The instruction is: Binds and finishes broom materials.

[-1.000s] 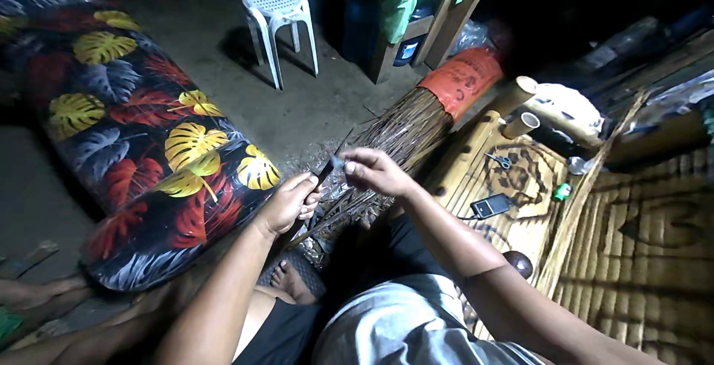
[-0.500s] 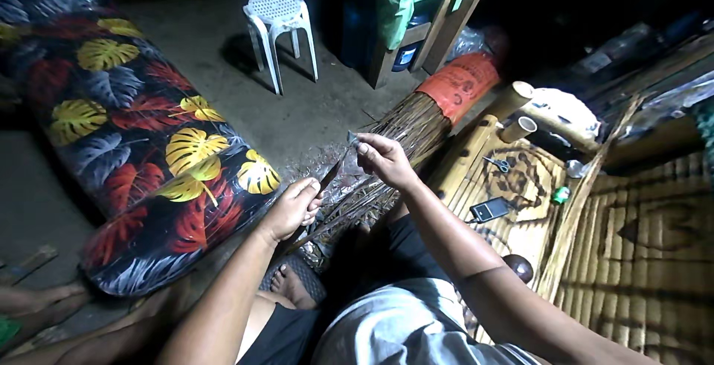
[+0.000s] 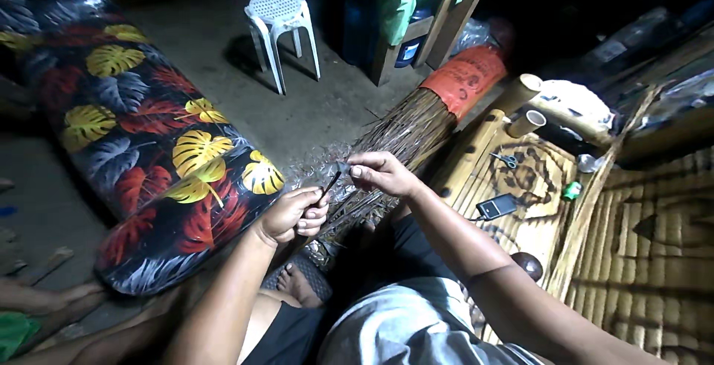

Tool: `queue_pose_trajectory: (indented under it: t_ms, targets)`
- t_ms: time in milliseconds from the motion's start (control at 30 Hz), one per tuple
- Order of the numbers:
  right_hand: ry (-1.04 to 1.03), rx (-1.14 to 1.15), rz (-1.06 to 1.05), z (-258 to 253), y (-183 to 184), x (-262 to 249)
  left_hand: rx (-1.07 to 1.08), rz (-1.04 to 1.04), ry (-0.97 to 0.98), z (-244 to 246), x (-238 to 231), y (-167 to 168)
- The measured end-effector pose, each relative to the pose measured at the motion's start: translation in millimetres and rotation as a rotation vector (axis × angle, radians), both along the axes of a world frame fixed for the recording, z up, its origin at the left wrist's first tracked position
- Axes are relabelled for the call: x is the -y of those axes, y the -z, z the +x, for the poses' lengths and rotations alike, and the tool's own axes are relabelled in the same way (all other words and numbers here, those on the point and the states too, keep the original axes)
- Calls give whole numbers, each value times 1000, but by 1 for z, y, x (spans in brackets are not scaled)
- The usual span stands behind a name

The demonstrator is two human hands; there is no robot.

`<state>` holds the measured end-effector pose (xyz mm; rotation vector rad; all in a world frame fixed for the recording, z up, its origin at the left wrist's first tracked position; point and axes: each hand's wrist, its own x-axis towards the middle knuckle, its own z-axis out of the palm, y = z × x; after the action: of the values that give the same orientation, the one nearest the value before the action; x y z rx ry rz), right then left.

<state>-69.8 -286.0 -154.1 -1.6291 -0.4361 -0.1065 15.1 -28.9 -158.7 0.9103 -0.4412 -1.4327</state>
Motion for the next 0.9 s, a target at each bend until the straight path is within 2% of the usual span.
queue_pose_trajectory:
  t_ms: [233,367,467,533,600,667,767,900]
  targets:
    - [74,155,-16,14,-4,9,-20,-10,36,1,1,0]
    - [160,155,92,23,-9,18,1,-8,-16,1,1,-2]
    - [321,82,249,25,-8,26,43,17,-87,2,1,-2]
    - [385,35,295,19,-7,29,137,72,-171,-1,3,-6]
    - [380,-72,197,4,-10,20,290,125,-272,-6,8,-9]
    - [280,-161,95,-8,-10,4,509,159,-342,-10,15,-9]
    - [117,-151,64,-6,-5,-12,769,188,-419,-17,24,-10]
    - [139,-72,90,3,-14,-11,965,110,-502,-17,28,-3]
